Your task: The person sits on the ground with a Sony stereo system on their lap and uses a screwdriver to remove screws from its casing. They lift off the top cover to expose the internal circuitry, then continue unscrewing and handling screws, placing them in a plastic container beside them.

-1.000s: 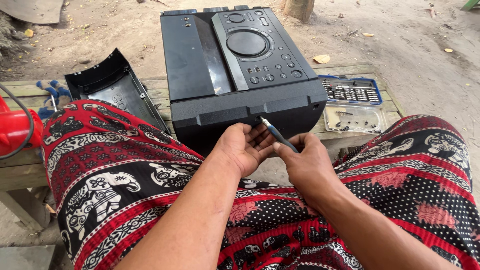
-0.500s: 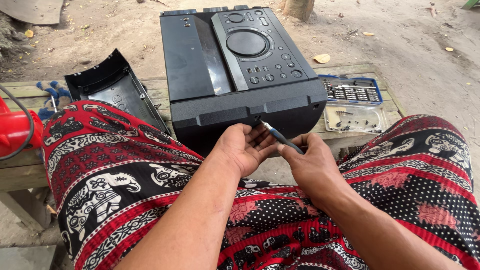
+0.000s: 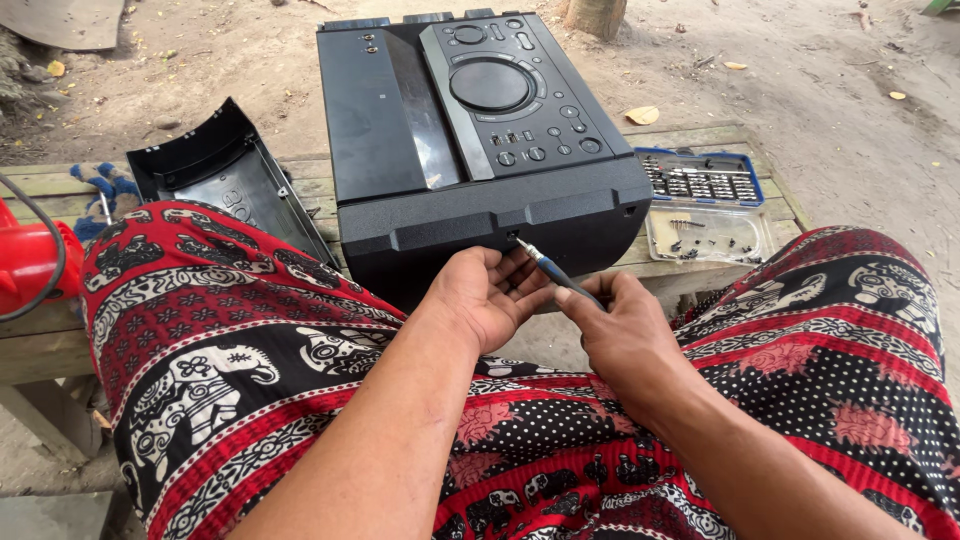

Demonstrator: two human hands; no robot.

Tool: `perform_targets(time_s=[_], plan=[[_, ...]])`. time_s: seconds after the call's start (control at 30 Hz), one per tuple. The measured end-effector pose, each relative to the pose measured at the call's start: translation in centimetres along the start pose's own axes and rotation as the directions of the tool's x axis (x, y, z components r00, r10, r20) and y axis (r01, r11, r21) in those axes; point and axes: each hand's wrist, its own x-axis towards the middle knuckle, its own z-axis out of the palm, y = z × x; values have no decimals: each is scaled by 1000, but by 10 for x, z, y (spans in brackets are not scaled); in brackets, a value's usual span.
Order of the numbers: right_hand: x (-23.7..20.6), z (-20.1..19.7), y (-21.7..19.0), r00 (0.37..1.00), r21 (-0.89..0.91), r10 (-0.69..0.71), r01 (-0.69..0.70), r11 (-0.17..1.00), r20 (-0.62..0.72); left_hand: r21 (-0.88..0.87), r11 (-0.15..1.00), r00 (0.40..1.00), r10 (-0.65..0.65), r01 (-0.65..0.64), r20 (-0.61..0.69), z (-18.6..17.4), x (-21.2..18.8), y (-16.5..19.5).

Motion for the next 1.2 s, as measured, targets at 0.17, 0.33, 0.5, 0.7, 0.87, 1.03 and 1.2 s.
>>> perform_targets(time_s=[0.17, 0.33, 0.5, 0.7, 0.87, 1.03, 1.2], plan=[[2, 3, -4, 995, -95, -82, 76, 992, -60, 9, 1000, 1000, -6, 6, 4, -1, 0, 1], [6, 4, -11, 990, -164, -122, 110, 980, -65, -20, 1000, 1000, -15, 15, -6, 0, -1, 0], [3, -5, -10, 997, -105, -50, 44, 993, -55, -26, 1000, 1000, -10, 10, -25, 1, -1, -1], [1, -4, -8, 994, -165, -86, 75, 984, -62, -19, 1000, 1000, -7, 7, -29, 0, 3, -1], [1, -2, -10, 994, -255, -88, 70, 964, -60, 15, 1000, 1000, 2, -1, -29, -2, 5, -1], [0, -2, -7, 991, -292, -132, 118, 949, -30, 15, 1000, 1000, -5, 6, -26, -4, 5, -2], [-1, -3, -5, 986, -349, -166, 150, 925, -16, 37, 999, 999, 13, -11, -36, -4, 3, -3]])
